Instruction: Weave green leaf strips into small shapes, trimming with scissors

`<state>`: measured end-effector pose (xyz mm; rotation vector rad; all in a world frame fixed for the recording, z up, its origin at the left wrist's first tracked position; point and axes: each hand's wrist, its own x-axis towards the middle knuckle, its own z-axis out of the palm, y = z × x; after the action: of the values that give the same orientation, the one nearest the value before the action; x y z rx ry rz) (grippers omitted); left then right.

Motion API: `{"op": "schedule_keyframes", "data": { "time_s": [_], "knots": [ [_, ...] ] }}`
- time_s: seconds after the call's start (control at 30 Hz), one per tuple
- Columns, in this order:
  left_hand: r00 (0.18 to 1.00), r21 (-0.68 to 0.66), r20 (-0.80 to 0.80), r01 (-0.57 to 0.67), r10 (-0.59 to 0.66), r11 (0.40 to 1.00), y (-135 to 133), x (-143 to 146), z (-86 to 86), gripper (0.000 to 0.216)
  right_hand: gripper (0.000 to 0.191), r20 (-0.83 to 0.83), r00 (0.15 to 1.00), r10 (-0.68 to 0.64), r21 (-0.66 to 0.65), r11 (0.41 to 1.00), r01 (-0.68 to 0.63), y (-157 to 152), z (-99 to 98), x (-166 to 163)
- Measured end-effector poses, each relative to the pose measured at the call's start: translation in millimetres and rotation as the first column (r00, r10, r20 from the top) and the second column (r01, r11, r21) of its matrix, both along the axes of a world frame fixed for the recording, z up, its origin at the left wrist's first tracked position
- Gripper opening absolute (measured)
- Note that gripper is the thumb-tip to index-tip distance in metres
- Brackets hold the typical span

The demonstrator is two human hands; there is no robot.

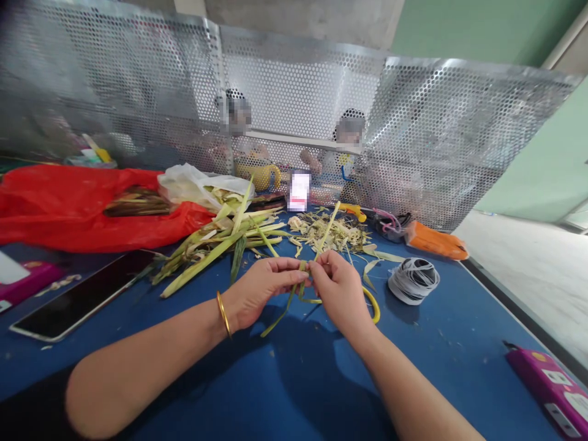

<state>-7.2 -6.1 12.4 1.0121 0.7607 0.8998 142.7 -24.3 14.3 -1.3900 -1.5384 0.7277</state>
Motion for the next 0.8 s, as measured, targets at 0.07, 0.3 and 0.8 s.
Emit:
{"op": "schedule_keyframes", "data": {
  "time_s": [0.07, 0.3, 0.8],
  "knots": [
    [1.000, -0.021, -0.006, -0.002, 0.002, 1.000, 0, 0, 0.5, 0.022, 0.028, -0.083, 0.997, -0.005, -0.052, 0.999, 0.001, 0, 0.1, 0],
    [0.994, 0.105, -0.062, -0.085, 0.092, 0.991, 0, -1, 2.7, 0.018, 0.033, -0.150, 0.988, 0.016, -0.149, 0.988, -0.039, -1, 8.8, -3],
    [0.978, -0.001, -0.069, -0.196, 0.195, 0.981, 12, -5, -4.1, 0.025, 0.033, -0.019, 0.957, 0.291, -0.354, 0.893, -0.278, -2, 13.5, 8]
  ]
}}
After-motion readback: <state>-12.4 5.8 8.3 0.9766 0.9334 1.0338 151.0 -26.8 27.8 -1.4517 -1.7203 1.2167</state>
